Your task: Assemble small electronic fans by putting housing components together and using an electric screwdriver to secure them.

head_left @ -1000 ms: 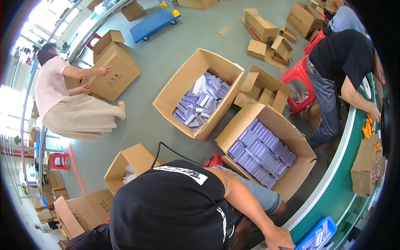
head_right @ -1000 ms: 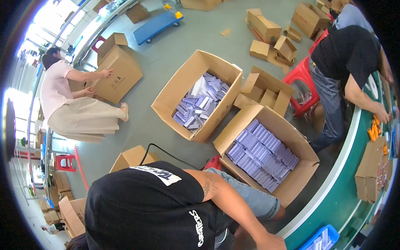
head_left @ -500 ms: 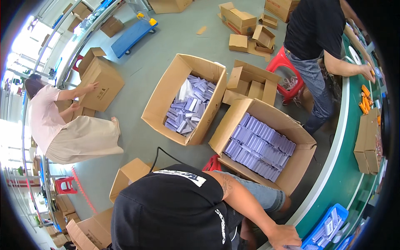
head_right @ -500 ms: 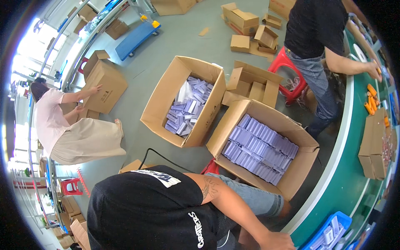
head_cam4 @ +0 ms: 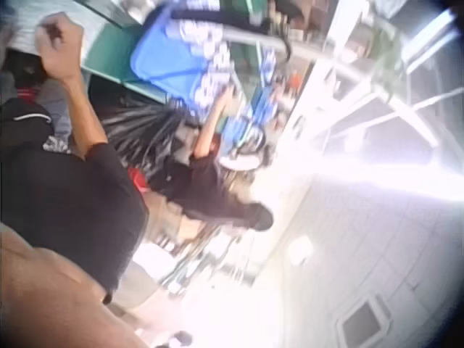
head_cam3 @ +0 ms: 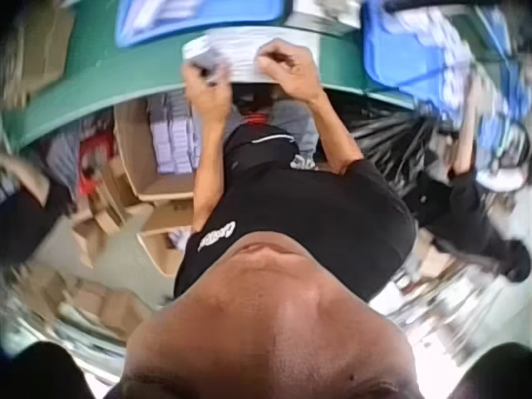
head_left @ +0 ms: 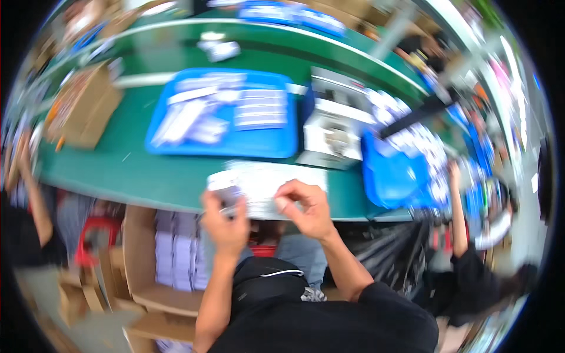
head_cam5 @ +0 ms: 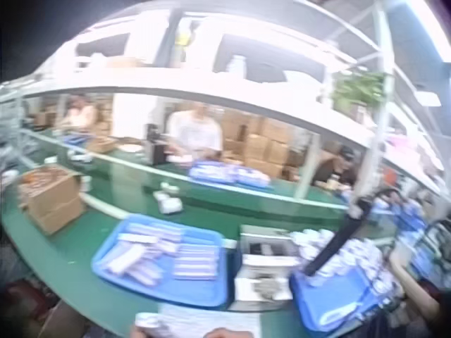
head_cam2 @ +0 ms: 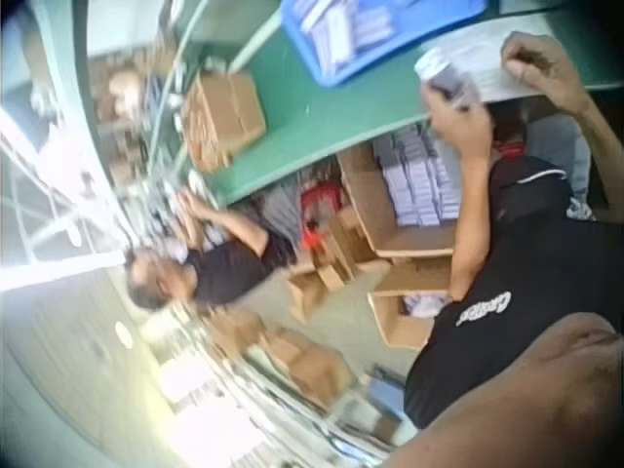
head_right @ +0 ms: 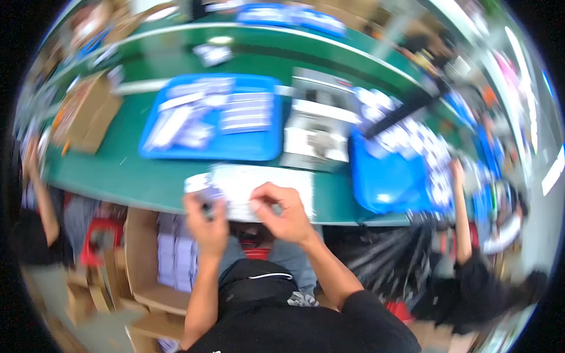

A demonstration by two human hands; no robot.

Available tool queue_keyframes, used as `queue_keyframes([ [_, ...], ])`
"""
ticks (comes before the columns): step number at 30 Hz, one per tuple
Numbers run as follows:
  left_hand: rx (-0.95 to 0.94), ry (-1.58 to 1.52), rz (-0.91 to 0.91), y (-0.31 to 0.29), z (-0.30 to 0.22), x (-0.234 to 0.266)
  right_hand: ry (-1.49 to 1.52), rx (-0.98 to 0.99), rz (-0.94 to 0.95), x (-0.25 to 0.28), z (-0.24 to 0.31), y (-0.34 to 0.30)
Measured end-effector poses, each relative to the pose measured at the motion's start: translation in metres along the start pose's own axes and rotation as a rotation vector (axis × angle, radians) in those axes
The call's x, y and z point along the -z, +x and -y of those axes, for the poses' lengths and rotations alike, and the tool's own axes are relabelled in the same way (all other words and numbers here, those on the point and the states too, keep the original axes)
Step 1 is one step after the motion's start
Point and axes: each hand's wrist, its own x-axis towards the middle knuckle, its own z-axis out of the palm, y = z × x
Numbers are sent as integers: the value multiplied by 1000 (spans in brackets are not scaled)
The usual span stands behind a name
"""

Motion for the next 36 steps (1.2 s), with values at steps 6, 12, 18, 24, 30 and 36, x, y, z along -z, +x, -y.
queue_keyframes([
  [6,54,-358,191,14,-28,-41,-94,112,-797,104,47,-26],
  [12,110,-375,450,21,-34,-60,-485,144,-996,118,42,-33],
  [18,-18,-193,528,9,-9,-82,-1191,-276,-968,201,20,-21],
  [24,-49,-343,592,30,5,-67,-927,-284,-1063,185,8,5],
  [30,-71,-375,634,39,10,-54,-622,146,-1186,115,61,-42],
  [36,260,-835,820,21,-62,-80,-165,184,-912,55,8,-47],
])
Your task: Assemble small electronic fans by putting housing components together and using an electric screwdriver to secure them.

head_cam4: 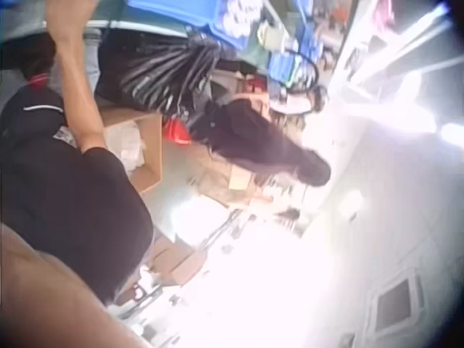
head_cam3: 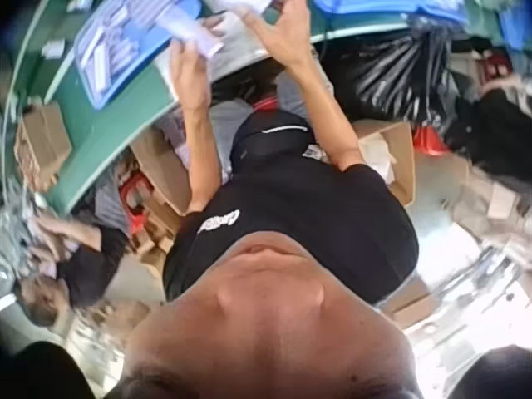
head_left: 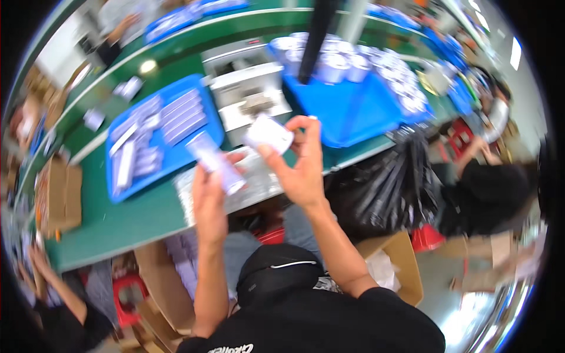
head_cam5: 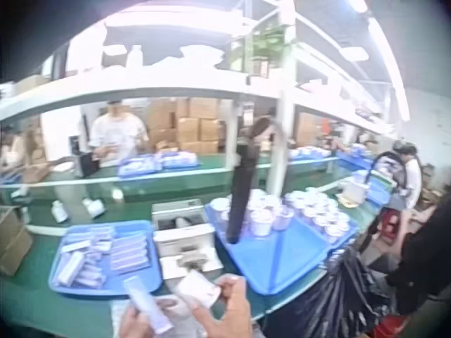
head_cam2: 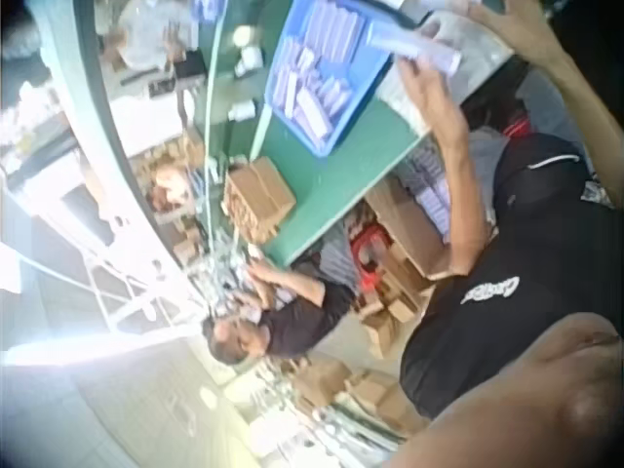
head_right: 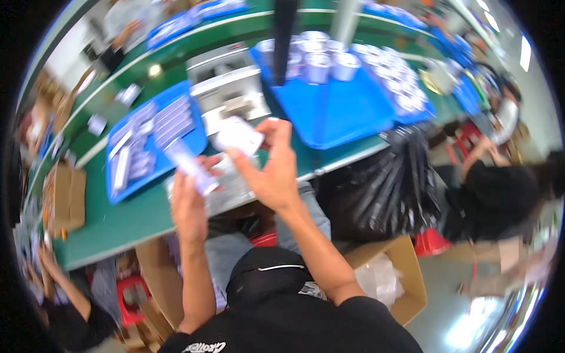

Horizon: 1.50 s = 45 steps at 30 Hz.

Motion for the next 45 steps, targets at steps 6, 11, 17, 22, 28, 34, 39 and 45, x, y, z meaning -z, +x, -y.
queue_keyframes([
  [6,22,76,-75,1,15,14,-231,80,109,-21,-38,-10],
  [11,49,61,-75,1,12,14,-405,-37,167,-6,-20,-9],
  [17,38,258,-208,3,11,16,-74,43,215,-1,-28,-4],
  [22,-52,32,-348,17,0,13,337,-297,286,-25,-12,-6],
  [28,-143,1,-373,22,-11,15,50,85,360,-47,-13,-2],
  [34,-215,224,-290,19,-12,6,-74,167,368,-47,-15,-1],
  [39,-210,308,-220,20,-17,9,-22,107,364,-39,-16,0],
  [45,-268,684,-101,18,-8,7,201,-108,468,-31,-7,27],
])
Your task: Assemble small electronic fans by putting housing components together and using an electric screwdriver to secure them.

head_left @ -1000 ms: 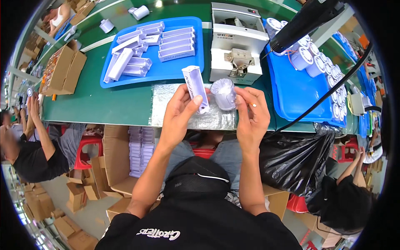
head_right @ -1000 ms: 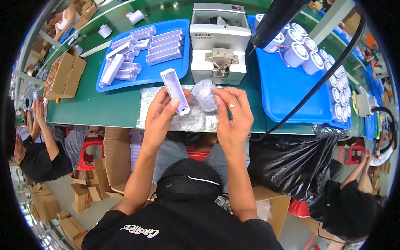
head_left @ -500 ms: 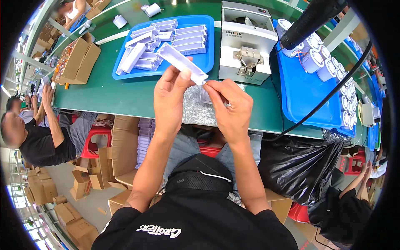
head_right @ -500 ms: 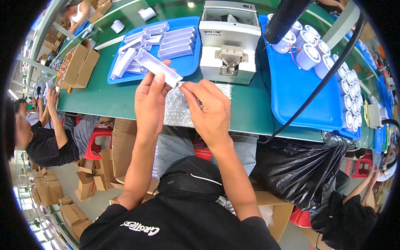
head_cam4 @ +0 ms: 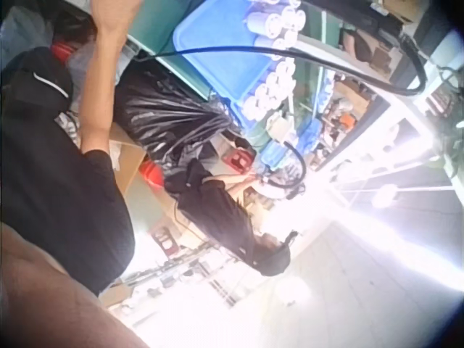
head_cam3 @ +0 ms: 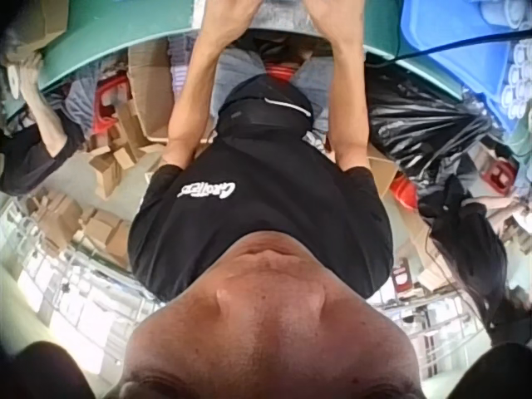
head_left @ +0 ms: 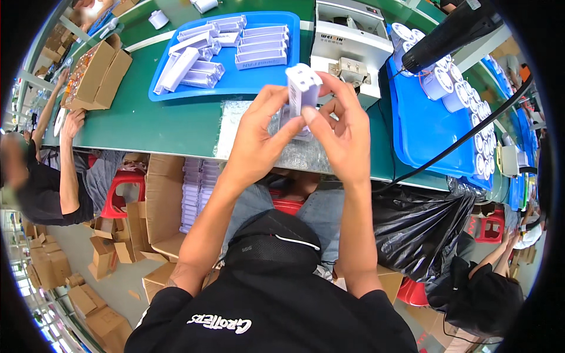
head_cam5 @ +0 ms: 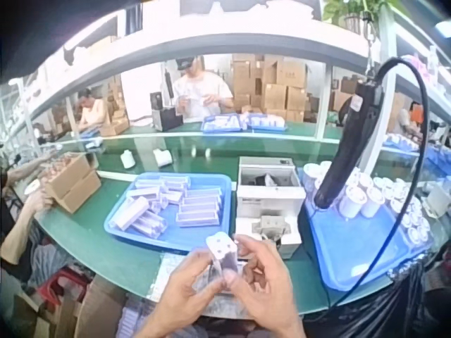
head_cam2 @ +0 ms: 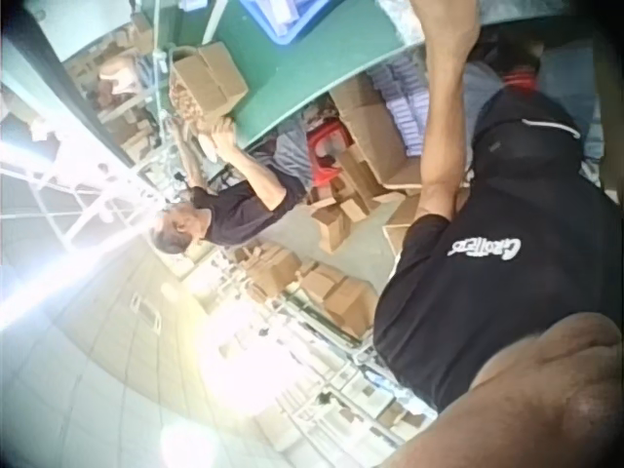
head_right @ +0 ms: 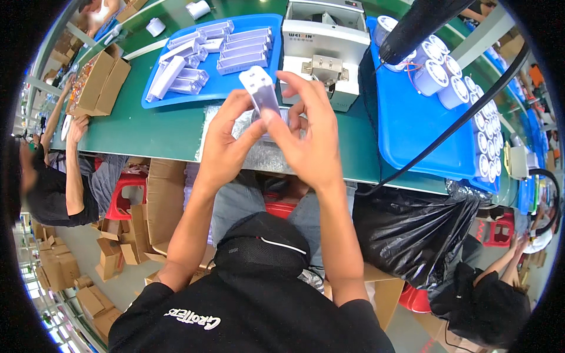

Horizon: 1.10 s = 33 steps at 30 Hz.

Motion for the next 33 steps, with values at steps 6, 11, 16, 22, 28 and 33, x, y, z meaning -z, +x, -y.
queue_keyframes([
  [6,20,371,-183,-27,4,-34,-69,-107,117,15,-6,17],
  [11,39,315,-262,-17,20,-41,-274,-115,116,22,-1,15],
  [16,-11,173,-16,-13,15,-7,-405,70,114,17,-2,10],
  [22,57,-52,-23,-10,22,-13,-607,265,201,21,0,14],
  [28,46,-79,-5,-13,24,-12,-732,248,345,21,12,21],
  [33,15,-73,-61,-14,26,-9,-685,188,360,11,12,26],
])
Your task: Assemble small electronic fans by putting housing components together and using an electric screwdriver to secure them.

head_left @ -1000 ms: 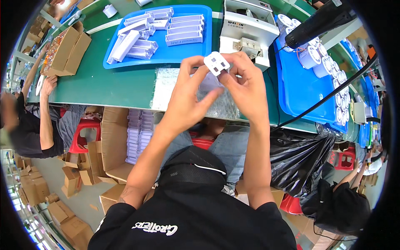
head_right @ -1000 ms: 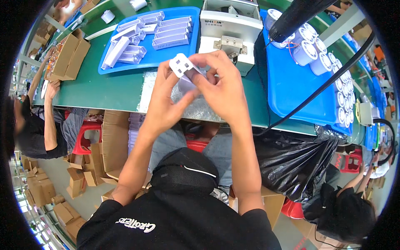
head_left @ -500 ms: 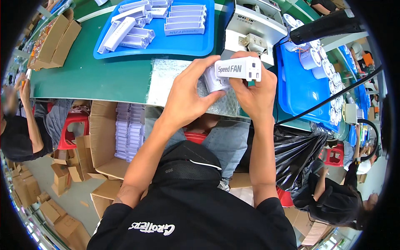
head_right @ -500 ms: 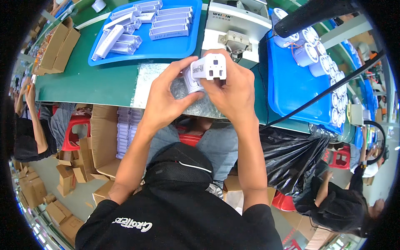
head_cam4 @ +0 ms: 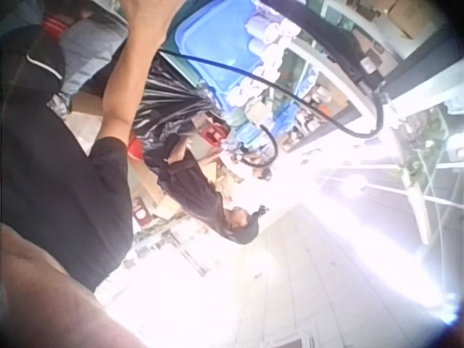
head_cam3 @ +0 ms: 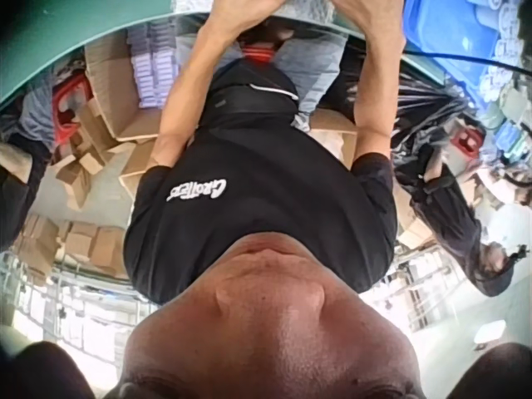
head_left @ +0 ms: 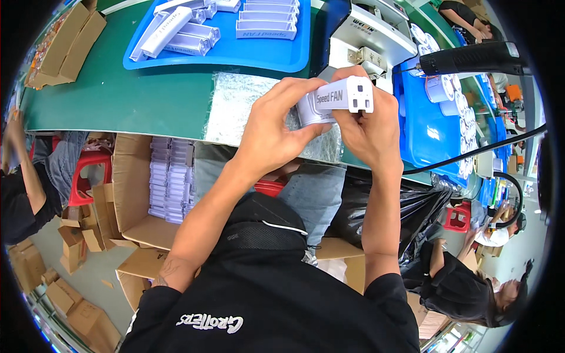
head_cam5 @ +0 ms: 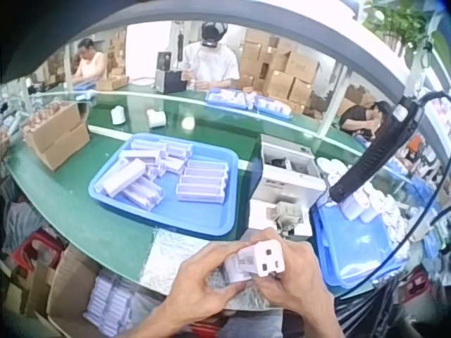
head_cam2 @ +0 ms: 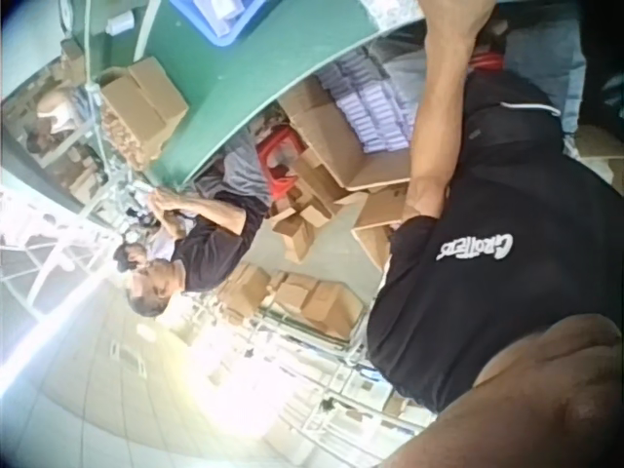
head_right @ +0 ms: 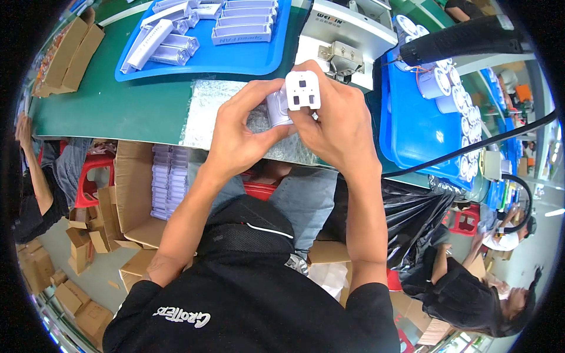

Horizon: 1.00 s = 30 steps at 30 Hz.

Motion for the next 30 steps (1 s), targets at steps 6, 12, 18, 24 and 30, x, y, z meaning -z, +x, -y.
queue_keyframes([
  [6,-139,45,-129,-3,13,-22,59,-131,-149,0,-17,-22],
  [12,-126,58,-61,2,5,-24,-23,-187,-383,2,-33,-44],
  [18,-78,29,-57,1,6,-8,-173,91,-512,-18,10,-48],
  [24,-74,24,25,13,3,-12,-291,53,-384,-6,8,-41],
  [30,-66,89,136,19,1,-5,-391,41,-187,12,2,-37],
])
